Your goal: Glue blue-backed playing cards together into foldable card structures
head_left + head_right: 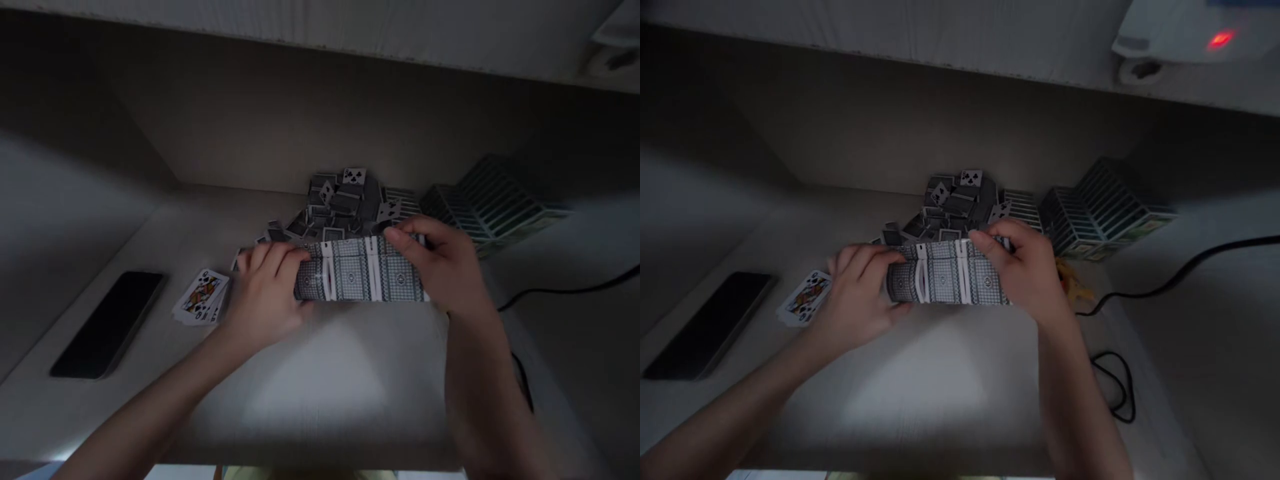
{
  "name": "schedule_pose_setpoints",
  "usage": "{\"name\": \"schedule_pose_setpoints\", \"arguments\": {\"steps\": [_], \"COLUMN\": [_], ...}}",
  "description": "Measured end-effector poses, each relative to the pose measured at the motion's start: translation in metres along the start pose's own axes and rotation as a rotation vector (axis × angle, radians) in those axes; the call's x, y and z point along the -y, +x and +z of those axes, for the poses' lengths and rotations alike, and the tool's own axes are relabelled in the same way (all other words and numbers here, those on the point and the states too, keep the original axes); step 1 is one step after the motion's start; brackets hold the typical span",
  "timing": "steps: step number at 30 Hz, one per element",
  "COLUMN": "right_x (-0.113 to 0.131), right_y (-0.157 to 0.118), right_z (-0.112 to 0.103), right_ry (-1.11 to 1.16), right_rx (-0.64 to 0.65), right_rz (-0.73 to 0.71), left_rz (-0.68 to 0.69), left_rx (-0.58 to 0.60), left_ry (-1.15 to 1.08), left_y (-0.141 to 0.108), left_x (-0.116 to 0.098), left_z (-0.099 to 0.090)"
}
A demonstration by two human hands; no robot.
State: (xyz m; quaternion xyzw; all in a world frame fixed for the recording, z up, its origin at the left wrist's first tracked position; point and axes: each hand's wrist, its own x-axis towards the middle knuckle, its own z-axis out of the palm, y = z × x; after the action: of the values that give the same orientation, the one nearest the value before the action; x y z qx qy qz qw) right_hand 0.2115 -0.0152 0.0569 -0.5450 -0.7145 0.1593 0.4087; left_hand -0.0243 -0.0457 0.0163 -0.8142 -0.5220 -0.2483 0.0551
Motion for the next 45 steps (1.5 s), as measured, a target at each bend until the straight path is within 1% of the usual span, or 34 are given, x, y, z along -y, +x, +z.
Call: {"name": "schedule_pose_setpoints", "arguments": {"steps": [2, 4, 6, 7, 8, 9, 12, 13, 15, 19, 23, 26, 30, 35, 38, 41, 43, 45], "right_x": [-0.005, -0.008, -0.007, -0.005, -0.003, 0.001, 0.009, 0.010, 0.011, 0.008, 0.008, 0.011, 0.012, 0.006, 0.003, 0.001, 0.002, 0.004], "right_y": [0.003, 0.005, 0.006, 0.005, 0.004, 0.002, -0.003, -0.005, -0.006, -0.005, -0.004, -0.005, -0.004, -0.001, 0.001, 0.001, 0.000, -0.001], "right_z": [-0.005, -0.008, -0.009, -0.008, -0.007, -0.004, 0.006, 0.011, 0.018, 0.025, 0.024, 0.024, 0.025, 0.023, 0.023, 0.024, 0.026, 0.026], "right_ry": [-0.045, -0.147, -0.203, -0.196, -0.172, -0.142, -0.090, -0.091, -0.115, -0.143, -0.125, -0.098, -0.064, -0.015, 0.059, 0.109, 0.105, 0.045], "right_rx": [0.008, -0.002, -0.025, -0.019, 0.021, 0.095, 0.429, 0.504, 0.566, 0.586, 0.603, 0.606, 0.604, 0.652, 0.679, 0.707, 0.694, 0.628], "right_rz": [0.033, 0.006, -0.058, -0.092, -0.125, -0.156, -0.249, -0.266, -0.261, -0.214, -0.185, -0.171, -0.171, -0.150, -0.198, -0.247, -0.267, -0.280], "left_rz": [0.025, 0.059, 0.078, 0.086, 0.092, 0.099, 0.112, 0.109, 0.102, 0.141, 0.192, 0.195, 0.149, 0.089, 0.026, 0.008, 0.005, 0.005], "left_rx": [0.054, 0.120, 0.209, 0.246, 0.276, 0.300, 0.342, 0.350, 0.354, 0.345, 0.364, 0.363, 0.345, 0.344, 0.334, 0.313, 0.303, 0.303], "left_ry": [-0.035, -0.039, -0.037, -0.034, -0.034, -0.033, -0.052, -0.062, -0.089, -0.149, -0.217, -0.256, -0.275, -0.229, -0.147, -0.058, 0.005, 0.069], "left_y": [0.010, 0.019, 0.027, 0.030, 0.034, 0.036, 0.042, 0.043, 0.044, 0.042, 0.039, 0.038, 0.038, 0.036, 0.032, 0.028, 0.025, 0.022], "left_x": [-0.003, -0.006, -0.010, -0.012, -0.014, -0.016, -0.020, -0.020, -0.017, -0.004, 0.010, 0.014, 0.011, 0.002, -0.004, -0.011, -0.014, -0.017], "left_z": [-0.016, -0.027, -0.032, -0.032, -0.031, -0.028, -0.020, -0.018, -0.014, -0.010, -0.012, -0.013, -0.012, -0.013, -0.014, -0.017, -0.019, -0.022]}}
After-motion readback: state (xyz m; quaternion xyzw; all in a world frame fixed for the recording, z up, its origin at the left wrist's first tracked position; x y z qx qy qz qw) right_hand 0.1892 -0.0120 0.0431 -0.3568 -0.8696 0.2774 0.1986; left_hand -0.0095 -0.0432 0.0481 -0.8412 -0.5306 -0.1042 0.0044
